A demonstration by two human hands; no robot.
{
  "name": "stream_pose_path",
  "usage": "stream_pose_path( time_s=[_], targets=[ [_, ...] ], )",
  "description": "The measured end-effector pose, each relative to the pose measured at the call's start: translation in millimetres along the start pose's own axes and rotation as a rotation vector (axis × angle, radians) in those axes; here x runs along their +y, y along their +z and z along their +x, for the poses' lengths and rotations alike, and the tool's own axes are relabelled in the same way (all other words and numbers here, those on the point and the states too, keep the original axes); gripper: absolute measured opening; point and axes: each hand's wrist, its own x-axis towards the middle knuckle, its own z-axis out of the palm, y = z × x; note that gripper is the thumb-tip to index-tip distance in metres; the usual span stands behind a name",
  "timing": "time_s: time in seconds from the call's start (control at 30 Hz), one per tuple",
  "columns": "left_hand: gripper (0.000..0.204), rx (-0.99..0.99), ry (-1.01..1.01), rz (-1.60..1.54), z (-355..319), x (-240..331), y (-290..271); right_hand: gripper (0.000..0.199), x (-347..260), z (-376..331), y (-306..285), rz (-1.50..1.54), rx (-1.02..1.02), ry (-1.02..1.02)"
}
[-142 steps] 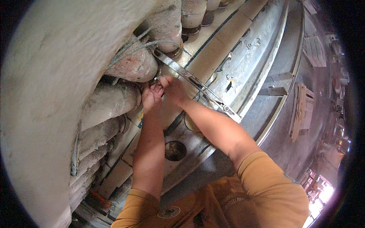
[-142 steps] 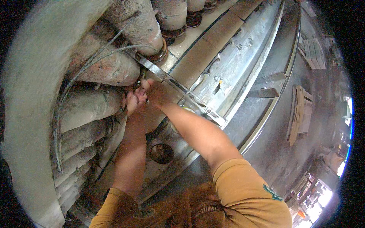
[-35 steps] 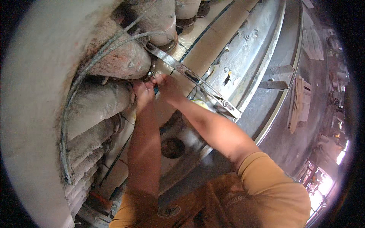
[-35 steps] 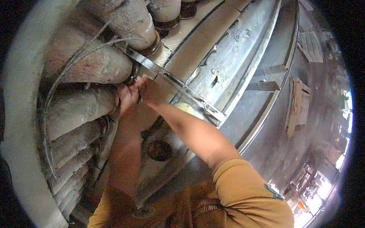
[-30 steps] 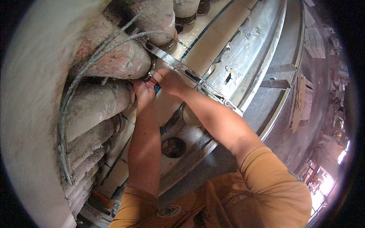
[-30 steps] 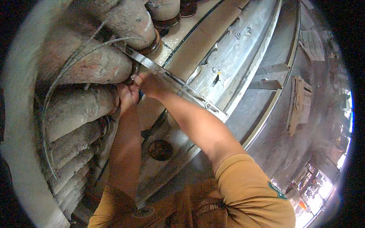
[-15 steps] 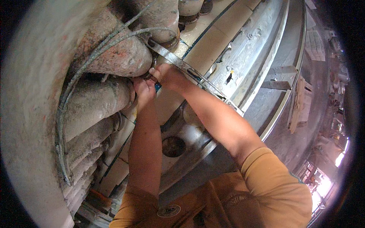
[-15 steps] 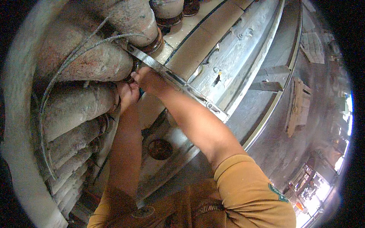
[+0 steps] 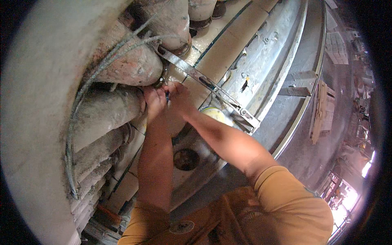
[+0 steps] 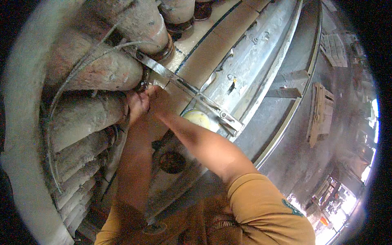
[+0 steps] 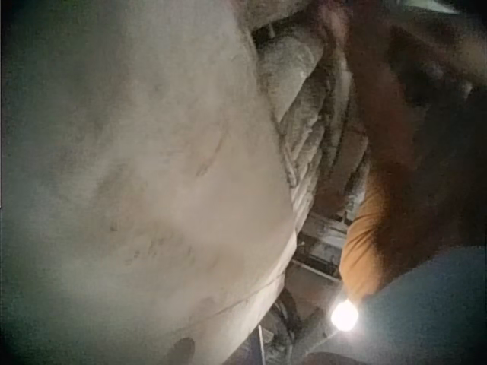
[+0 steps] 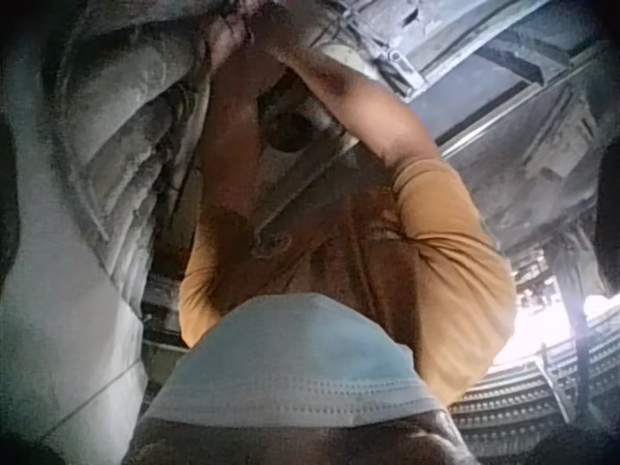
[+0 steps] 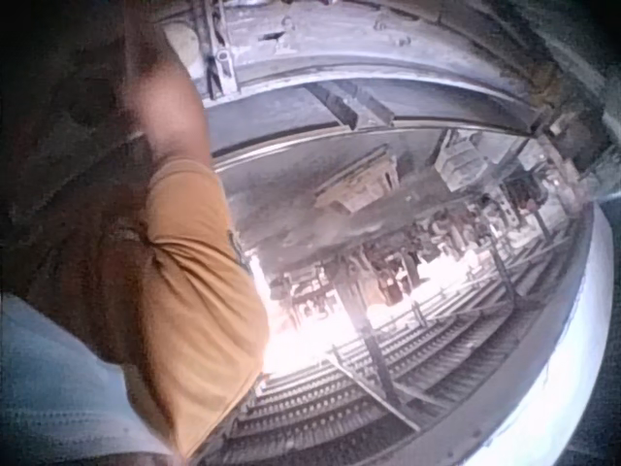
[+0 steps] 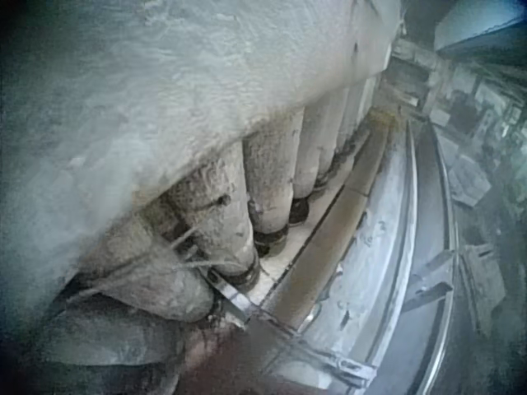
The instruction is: The person uses a wrench to tighten a bolt on a metal bracket attached to a large cylindrical machine. They repeatedly reposition the wrench and apply force to secure the fastener.
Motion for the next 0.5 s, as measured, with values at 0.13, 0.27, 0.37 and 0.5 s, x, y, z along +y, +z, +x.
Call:
stream_pose_path(
  time_s=[0.13, 0.27, 0.37, 0.5],
  targets=[
    [0.036, 0.077, -0.186, -0.415, -7.3, 24.6, 51.1, 0.021, 26.1, 19.9, -22.5, -0.12, -0.324, 0.006],
    [0.041, 0.292, -0.187, -0.434, -17.3, 52.8, 81.2, 0.027, 8.6, 59.5, -42.8, 0.076, -0.604, 0.116],
    [0.044, 0.155, -0.236, -0.41, -11.7, 45.6, 62.7, 0.034, 19.9, 62.9, -31.8, 0.186, -0.594, 0.112],
    [0.042, 0.119, -0.227, -0.424, -10.6, 39.8, 65.9, 0.037, 48.4, 56.9, -10.9, 0.302, -0.569, 0.085]
  ],
)
